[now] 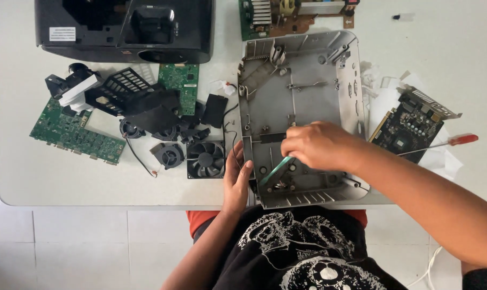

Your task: Cleaning the interior of a disassembled projector casing using a toothbrush and a cloth to remove dust.

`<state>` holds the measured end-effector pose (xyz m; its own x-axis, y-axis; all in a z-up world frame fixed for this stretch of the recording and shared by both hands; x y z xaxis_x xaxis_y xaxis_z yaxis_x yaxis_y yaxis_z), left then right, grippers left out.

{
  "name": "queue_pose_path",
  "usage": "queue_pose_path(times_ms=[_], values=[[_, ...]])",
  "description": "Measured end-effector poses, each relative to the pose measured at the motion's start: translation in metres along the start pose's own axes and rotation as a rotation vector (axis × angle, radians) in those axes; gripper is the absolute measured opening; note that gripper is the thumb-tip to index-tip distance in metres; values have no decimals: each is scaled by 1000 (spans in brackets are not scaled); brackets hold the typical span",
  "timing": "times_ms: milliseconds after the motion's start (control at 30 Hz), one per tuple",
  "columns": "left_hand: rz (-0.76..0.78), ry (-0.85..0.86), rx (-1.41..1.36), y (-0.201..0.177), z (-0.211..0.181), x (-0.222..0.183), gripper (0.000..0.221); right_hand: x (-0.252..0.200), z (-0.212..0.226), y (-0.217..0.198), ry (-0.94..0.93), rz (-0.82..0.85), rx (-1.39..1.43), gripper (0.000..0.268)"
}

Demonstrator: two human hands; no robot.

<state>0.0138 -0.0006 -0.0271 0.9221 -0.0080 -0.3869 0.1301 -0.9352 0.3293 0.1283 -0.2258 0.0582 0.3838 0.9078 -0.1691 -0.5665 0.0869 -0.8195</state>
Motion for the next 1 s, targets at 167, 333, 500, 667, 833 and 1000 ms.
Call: queue_pose_path(times_ms=[167,333,500,667,833,1000], values=[[-3,2,46,4,-5,-3,59,9,-13,-1,-95,-140,-189,4],[3,15,83,6,-9,-2,59,20,6,0,-317,-151,-323,24],[8,42,56,0,1,1,57,41,35,-9,-486,-378,-522,29],[0,49,76,1,3,0,57,48,46,2,-506,-395,-523,28],[-52,46,153,6,-2,-4,57,51,21,-4,-457,-418,-564,20],[-13,26,52,4,1,-1,57,29,5,1,-292,-352,-566,23]])
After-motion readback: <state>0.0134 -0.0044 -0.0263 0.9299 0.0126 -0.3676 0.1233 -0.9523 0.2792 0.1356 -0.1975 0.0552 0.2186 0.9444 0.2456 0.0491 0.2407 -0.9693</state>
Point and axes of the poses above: each hand's wrist, its own x-axis towards the middle knuckle, its own y-axis out of the palm, z = x × y, the point moved 1 cm from there along x, towards the middle knuckle, and after that the axes turned 14 degrees about -y, right-handed, at the moved point
